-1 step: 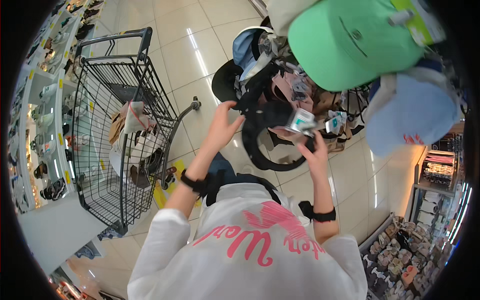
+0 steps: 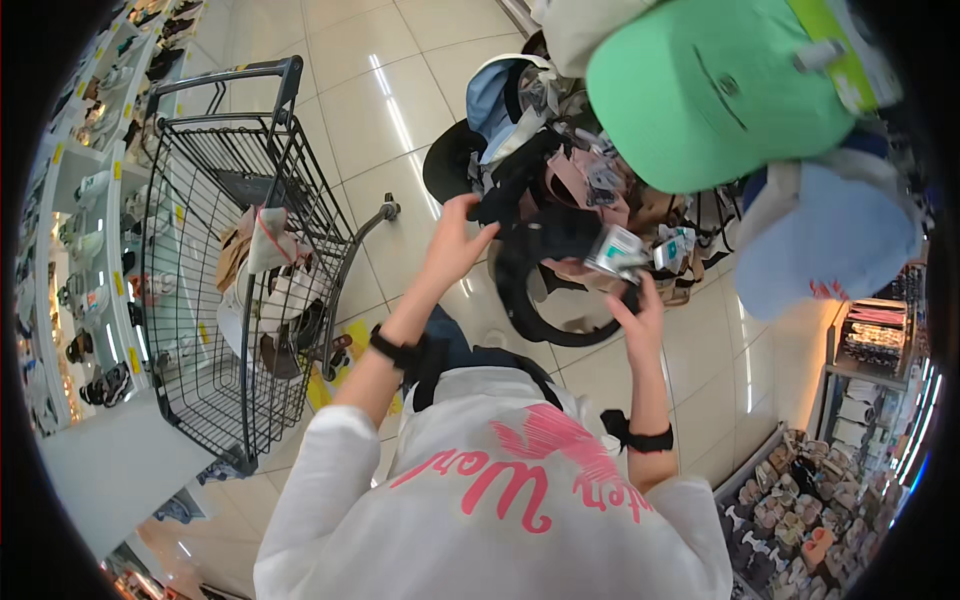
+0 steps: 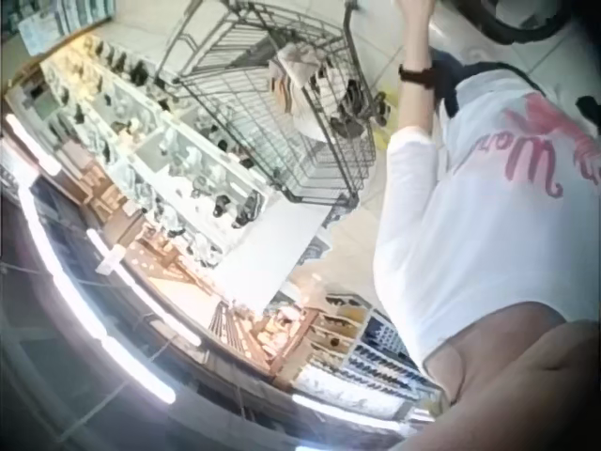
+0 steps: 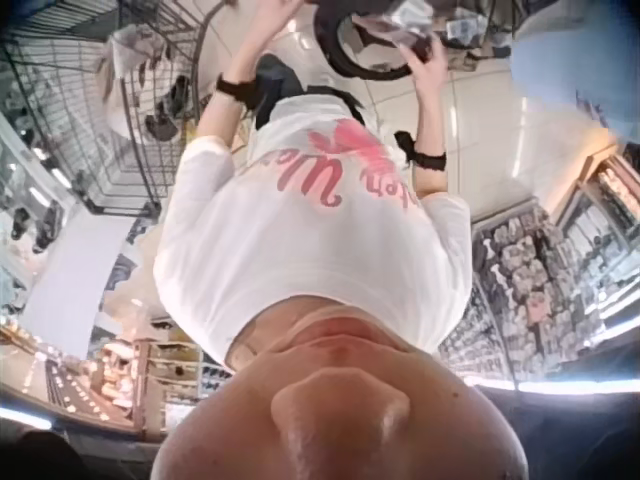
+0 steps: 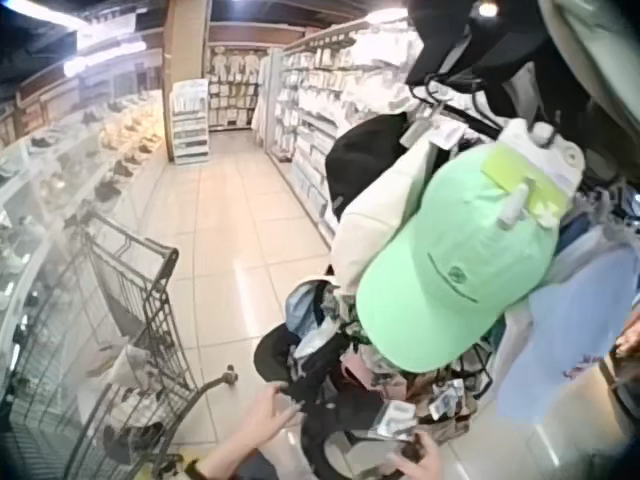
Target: Browsing and examining various hats and visors on a display rack in a supermarket.
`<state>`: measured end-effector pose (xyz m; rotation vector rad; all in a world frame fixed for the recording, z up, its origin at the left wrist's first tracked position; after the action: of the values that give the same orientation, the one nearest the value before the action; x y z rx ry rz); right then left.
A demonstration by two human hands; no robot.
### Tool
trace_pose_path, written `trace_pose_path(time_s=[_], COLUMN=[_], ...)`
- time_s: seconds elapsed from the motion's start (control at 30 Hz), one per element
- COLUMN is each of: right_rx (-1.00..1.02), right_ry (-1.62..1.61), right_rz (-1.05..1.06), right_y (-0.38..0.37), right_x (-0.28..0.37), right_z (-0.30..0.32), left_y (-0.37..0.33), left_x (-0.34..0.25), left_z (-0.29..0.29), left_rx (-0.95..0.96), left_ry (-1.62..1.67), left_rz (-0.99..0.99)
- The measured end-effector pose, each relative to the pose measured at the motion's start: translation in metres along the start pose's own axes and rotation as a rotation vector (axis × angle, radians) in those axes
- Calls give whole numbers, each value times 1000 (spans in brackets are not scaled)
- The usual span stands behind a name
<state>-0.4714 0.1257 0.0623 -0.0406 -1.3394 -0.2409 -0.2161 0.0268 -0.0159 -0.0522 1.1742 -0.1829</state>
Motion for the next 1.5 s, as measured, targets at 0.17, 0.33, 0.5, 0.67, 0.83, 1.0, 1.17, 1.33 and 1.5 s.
trace_pose_path(time_s=[0.17,0.33,0.5,0.67,0.83,1.0,1.17,1.33,1.5], right_rx=[-297,-470,-593,-627,-617,-543,-374,-245,-109], right_ry=[-1,3,-35,-6,0,10,52,108,70], right_rz=[-182,-226,-212,-182,-181,-202,-156,-140,-53], right_y=[31,50,48,46,41,38,25,4,-13], right_x=[8,19,32,31,36,36,49,56,60], right_z=[13,3,-15,-33,-59,-79,-93,-105,-123], left_y=[-75,-116,-139,-132,-101,-77,-65,-51,-38], left_x=[66,100,119,113,112,98,79,52,60], left_z=[-57,-52,2,77,126,148,159,181,208], left_rx=[99,295,205,69,-10,140,310,279,160], left_ry=[-191,-64,130,641,649,662,647,693,828], left_rz=[33,156,156,387,459,486,368,323,416])
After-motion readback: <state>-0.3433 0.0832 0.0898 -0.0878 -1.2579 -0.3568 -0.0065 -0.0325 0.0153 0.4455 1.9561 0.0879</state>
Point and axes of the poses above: each hand's wrist, its own y-axis away from the middle knuckle, its own z-axis out of the back of the hand, x = y × z, the point moved 2 cm from there along -y, towards the middle knuckle, and after that the axes turned 3 degrees about -z, right-handed, at the moved point
